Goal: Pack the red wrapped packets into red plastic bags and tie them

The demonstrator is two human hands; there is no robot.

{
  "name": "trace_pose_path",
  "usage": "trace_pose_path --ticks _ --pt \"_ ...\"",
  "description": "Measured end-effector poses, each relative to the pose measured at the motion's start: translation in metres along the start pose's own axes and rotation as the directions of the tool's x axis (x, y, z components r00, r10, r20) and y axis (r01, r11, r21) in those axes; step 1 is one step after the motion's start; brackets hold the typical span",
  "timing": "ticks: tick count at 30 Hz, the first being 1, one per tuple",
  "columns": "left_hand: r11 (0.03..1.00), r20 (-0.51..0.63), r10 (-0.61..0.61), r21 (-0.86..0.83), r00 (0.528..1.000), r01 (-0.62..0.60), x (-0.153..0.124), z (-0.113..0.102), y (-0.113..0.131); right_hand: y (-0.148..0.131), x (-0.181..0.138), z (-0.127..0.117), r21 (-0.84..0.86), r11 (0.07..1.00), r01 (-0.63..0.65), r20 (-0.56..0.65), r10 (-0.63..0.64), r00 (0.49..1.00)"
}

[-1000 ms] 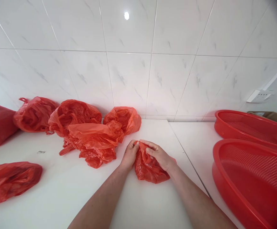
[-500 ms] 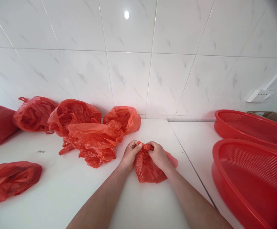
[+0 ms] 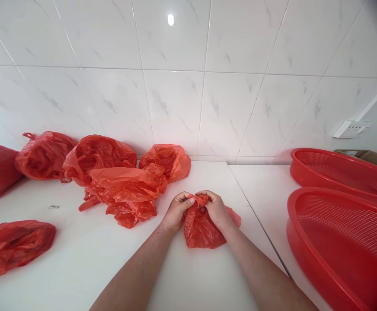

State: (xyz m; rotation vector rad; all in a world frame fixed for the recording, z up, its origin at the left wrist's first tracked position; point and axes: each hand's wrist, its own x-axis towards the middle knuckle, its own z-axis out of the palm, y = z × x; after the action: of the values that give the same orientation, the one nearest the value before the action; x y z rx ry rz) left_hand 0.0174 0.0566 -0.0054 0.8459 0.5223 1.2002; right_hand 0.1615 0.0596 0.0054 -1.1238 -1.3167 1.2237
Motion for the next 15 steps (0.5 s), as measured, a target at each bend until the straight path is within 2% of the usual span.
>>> trace_pose_path --ticks 3,5,7,11,15 --pt "1.000 -0.049 0.027 -0.006 0.998 -0.027 0.002 -0.005 0.000 -0.002 0.003 -0.007 0.267 0.959 -0.093 0.112 0.065 0.992" --pt "0.999 -0.064 0.048 -0.021 0.997 -0.050 0.004 -0.009 -0.001 -0.003 0.006 -0.014 0.448 0.887 -0.113 0.165 0.043 0.985" --pt "0.996 -0.060 0.072 -0.047 0.996 -0.075 0.005 -0.014 -0.001 -0.004 0.009 -0.023 0.565 0.820 -0.092 0.166 -0.003 0.986" --pt "0.991 -0.056 0.098 -0.083 0.994 -0.102 0.007 -0.017 -0.002 -0.002 0.014 -0.039 0.650 0.754 -0.096 0.169 -0.020 0.985" --pt "0.987 -0.121 0.096 -0.121 0.988 -0.110 0.008 -0.019 0.001 -0.002 0.016 -0.050 0.657 0.748 -0.098 0.175 -0.024 0.984"
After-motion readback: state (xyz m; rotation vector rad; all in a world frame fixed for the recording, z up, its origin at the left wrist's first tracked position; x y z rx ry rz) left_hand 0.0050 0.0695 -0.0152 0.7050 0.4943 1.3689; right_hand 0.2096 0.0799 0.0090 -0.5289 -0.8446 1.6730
